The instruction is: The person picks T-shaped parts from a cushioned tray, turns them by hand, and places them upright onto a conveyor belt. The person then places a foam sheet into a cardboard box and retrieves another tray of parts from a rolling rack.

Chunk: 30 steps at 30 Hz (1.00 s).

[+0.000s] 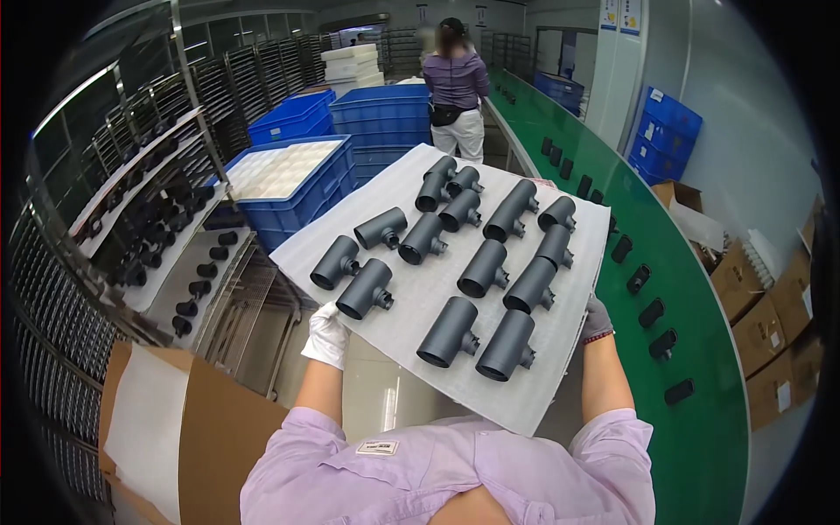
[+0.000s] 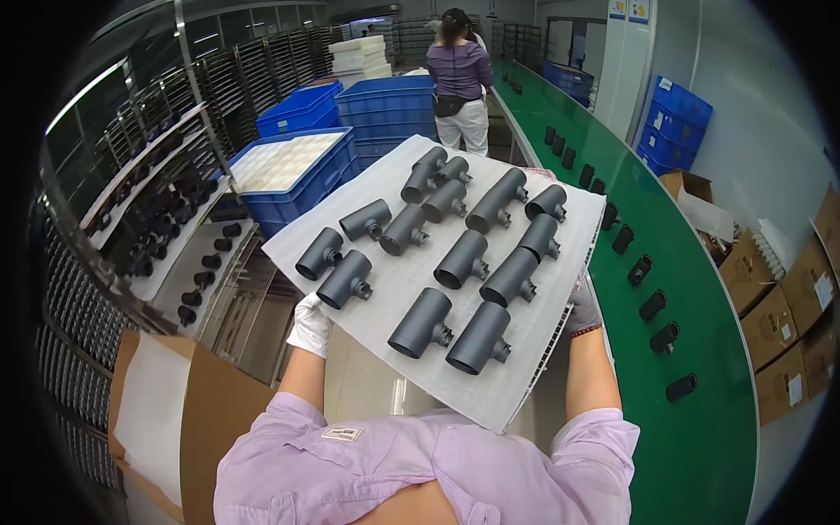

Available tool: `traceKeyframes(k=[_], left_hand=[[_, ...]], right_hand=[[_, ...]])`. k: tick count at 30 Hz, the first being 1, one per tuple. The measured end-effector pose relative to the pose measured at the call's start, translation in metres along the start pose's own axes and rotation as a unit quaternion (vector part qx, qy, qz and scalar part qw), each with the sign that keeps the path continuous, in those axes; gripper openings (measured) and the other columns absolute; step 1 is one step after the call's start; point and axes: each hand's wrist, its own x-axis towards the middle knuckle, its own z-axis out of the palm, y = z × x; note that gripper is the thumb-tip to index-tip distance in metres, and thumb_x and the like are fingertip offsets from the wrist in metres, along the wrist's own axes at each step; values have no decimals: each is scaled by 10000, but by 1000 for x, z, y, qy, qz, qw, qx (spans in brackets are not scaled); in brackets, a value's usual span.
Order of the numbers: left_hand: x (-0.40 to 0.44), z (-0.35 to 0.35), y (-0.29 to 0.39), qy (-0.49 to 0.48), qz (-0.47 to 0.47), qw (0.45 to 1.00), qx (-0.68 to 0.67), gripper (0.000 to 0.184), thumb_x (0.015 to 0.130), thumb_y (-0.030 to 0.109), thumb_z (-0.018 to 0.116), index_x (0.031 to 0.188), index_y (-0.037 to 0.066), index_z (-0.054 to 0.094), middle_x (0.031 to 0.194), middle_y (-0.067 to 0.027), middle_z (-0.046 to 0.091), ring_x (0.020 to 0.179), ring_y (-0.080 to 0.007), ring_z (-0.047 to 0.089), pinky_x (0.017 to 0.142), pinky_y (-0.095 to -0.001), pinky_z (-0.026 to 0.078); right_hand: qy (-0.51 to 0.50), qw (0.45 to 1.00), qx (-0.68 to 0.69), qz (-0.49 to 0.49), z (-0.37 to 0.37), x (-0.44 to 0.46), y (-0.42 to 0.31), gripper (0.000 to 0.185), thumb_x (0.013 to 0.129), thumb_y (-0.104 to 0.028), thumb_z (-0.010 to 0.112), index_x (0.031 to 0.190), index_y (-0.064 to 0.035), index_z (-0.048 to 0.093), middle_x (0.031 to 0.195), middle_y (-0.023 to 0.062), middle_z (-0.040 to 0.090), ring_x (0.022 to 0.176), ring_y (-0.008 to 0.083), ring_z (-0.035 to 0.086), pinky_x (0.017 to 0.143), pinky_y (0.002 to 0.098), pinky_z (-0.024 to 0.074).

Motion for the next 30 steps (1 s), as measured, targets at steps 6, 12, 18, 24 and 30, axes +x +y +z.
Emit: traceKeyframes(k=[6,12,18,24,30], left_hand=[[77,-34,4,13,-52,998,23,326,708,74,565,962,-117,639,1019,-212,667,961,-322,652,933,-436,514],[116,-44,-7,75,-106,991,30,307,661,33,546,902,-134,639,974,-231,669,915,-340,660,896,-449,533],[139,-67,-21,83,-113,990,11,301,622,-2,522,870,-143,617,979,-260,657,898,-366,655,886,-467,533],[154,-69,-16,108,-179,978,22,301,696,4,510,926,-162,612,986,-267,654,911,-376,651,902,-474,518],[169,-60,16,46,-272,937,213,281,867,59,513,1094,-93,577,1032,-225,652,874,-309,667,816,-404,561]], right_hand=[[107,993,-7,-54,1,1,29,814,666,77,629,1414,-85,353,1281,128,541,1126,297,583,938,451,516],[123,992,27,-30,-31,-6,47,852,664,78,640,1438,-92,326,1318,119,518,1171,308,551,957,452,507],[163,983,-13,-85,11,-7,43,860,653,66,666,1431,-72,325,1342,124,485,1194,300,528,938,439,518],[180,978,-63,-83,-20,-20,67,756,716,39,625,1414,-33,344,1308,161,531,1149,297,578,918,440,536],[207,974,-83,35,-38,-35,66,584,714,48,633,1285,11,521,1266,150,573,1162,284,568,987,401,483]])
